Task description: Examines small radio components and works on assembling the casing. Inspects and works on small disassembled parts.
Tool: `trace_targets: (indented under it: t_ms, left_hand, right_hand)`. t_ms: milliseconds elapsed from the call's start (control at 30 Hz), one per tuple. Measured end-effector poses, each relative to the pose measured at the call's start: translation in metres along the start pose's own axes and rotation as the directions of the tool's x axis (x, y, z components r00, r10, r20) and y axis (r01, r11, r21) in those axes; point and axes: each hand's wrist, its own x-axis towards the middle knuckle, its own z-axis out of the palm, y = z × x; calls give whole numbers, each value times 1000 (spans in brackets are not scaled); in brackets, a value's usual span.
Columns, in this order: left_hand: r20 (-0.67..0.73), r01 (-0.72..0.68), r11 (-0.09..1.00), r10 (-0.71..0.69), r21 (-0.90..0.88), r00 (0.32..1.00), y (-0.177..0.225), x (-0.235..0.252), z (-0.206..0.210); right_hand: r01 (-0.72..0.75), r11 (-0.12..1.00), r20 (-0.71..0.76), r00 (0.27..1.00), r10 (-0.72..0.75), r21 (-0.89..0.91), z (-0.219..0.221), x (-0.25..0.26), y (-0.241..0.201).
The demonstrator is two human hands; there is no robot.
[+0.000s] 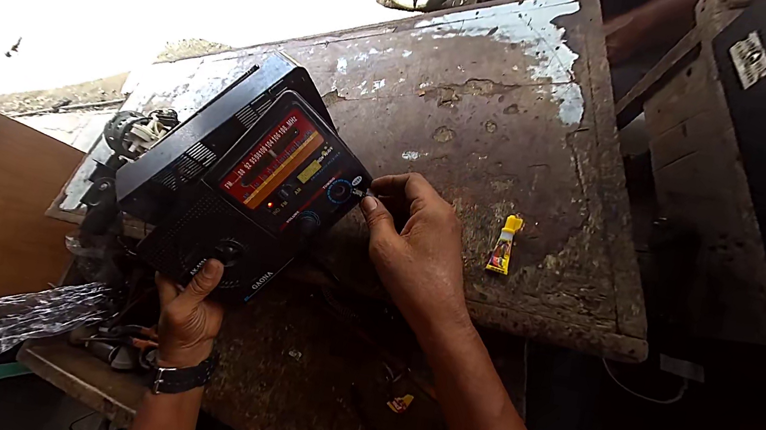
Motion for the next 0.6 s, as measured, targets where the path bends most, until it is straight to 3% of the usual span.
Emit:
trace_targets:
  t_ms: [600]
  left_hand:
    - [94, -103, 994, 99, 40, 991, 6, -7, 6]
  right_hand:
    - [159, 987, -41, 987, -158, 17, 8, -3, 4]
